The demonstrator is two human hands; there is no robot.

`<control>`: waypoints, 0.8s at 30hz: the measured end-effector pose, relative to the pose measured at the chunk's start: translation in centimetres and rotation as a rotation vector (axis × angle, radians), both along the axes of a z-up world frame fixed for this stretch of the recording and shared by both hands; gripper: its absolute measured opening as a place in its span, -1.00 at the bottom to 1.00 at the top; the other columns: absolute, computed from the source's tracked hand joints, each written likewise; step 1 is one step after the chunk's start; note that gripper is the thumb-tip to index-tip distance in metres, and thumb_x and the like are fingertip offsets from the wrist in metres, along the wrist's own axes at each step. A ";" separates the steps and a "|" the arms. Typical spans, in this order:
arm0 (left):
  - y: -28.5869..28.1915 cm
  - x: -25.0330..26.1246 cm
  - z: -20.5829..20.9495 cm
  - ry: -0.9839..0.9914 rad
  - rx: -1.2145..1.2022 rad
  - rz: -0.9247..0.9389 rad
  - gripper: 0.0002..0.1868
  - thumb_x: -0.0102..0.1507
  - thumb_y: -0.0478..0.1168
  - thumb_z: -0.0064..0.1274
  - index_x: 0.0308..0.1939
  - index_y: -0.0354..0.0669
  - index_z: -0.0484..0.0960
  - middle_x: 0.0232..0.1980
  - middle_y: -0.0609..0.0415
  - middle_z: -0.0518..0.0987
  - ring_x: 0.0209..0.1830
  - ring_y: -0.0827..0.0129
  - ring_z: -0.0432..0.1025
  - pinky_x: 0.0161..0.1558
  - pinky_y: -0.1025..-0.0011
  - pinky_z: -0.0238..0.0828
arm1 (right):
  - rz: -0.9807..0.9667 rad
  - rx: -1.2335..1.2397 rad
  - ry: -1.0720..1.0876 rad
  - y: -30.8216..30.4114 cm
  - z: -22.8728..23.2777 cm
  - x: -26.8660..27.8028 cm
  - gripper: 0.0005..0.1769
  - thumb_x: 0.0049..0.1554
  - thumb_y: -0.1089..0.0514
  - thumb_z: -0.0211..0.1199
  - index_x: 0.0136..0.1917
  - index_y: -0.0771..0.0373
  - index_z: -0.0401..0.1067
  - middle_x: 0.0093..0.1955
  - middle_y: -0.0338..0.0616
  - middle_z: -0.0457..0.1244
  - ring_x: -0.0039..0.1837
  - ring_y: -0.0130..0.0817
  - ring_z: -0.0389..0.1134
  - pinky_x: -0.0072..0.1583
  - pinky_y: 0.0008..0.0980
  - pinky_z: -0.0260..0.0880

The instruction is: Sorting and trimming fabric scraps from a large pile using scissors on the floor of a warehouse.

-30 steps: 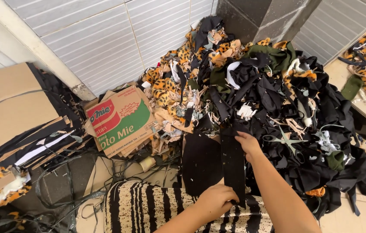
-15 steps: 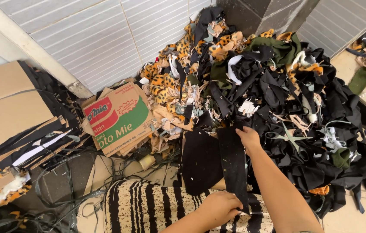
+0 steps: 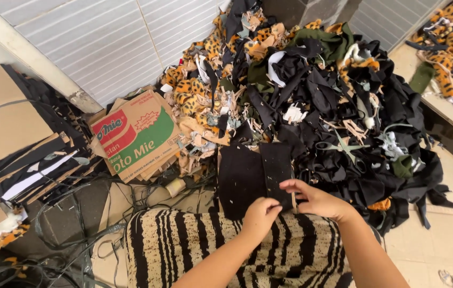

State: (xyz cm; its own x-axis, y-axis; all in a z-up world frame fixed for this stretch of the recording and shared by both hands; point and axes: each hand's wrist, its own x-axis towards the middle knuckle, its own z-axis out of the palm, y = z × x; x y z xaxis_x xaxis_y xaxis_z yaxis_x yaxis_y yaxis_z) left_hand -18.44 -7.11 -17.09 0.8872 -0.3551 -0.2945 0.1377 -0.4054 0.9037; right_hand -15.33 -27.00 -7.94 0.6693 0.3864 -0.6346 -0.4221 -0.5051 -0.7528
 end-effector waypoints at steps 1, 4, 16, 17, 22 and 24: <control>-0.1 -0.1 0.5 -0.001 -0.001 -0.005 -0.81 0.34 -0.13 0.07 -0.05 -0.07 0.71 -0.16 0.14 0.55 -0.22 0.37 0.46 -0.15 0.41 0.39 | -0.005 -0.001 -0.001 0.5 0.0 -0.8 -0.18 -0.04 0.24 0.16 0.51 -0.06 0.19 0.55 -0.27 0.11 0.62 -0.31 0.08 0.55 -0.12 0.04; -0.2 -0.8 0.7 0.084 -0.007 -0.030 -0.75 0.36 -0.08 0.03 0.06 -0.02 0.65 0.00 0.17 0.61 -0.06 0.36 0.50 -0.02 0.37 0.46 | -0.061 -0.217 -0.007 0.9 -2.1 -2.8 -0.29 0.10 0.08 0.29 0.50 -0.06 0.22 0.49 -0.20 0.24 0.47 -0.30 0.31 0.35 -0.18 0.37; 3.6 -9.6 -1.7 -0.318 0.288 -0.516 -0.50 0.48 0.13 -0.21 -0.11 -0.23 0.62 -0.21 -0.08 0.51 -0.36 0.06 0.43 -0.40 0.14 0.37 | 0.227 -0.667 -0.013 2.1 -5.0 -3.0 -0.65 0.27 0.10 0.02 0.11 -0.07 0.63 -0.11 -0.31 0.36 -0.24 -0.44 0.21 -0.11 -0.39 0.19; 3.9 -9.1 -0.6 -0.132 0.286 -0.501 -0.47 0.46 0.18 -0.26 0.03 -0.20 0.58 -0.11 -0.08 0.50 -0.25 0.07 0.42 -0.29 0.16 0.38 | 0.120 -0.657 0.006 2.5 -5.1 -2.6 -0.65 0.30 0.09 0.01 0.20 -0.06 0.59 0.08 -0.29 0.38 -0.10 -0.39 0.30 -0.01 -0.35 0.28; 5.8 -6.8 3.7 0.466 0.204 -0.300 -0.48 0.44 0.31 -0.31 -0.12 0.01 0.52 -0.34 0.20 0.43 -0.38 0.40 0.31 -0.23 0.42 0.20 | -0.126 -0.622 -0.064 2.9 -6.2 -1.0 -0.72 0.31 0.08 0.10 0.21 -0.06 0.55 0.15 -0.29 0.40 -0.06 -0.31 0.42 0.06 -0.27 0.42; 5.9 -6.3 1.4 0.484 0.148 -0.261 -0.49 0.42 0.24 -0.26 0.13 0.00 0.57 -0.03 0.15 0.57 -0.09 0.35 0.44 -0.04 0.39 0.31 | -0.282 -0.619 -0.255 2.3 -7.4 -0.2 -0.85 0.25 0.06 0.23 0.11 0.01 0.47 0.05 -0.33 0.37 0.03 -0.34 0.39 0.04 -0.26 0.40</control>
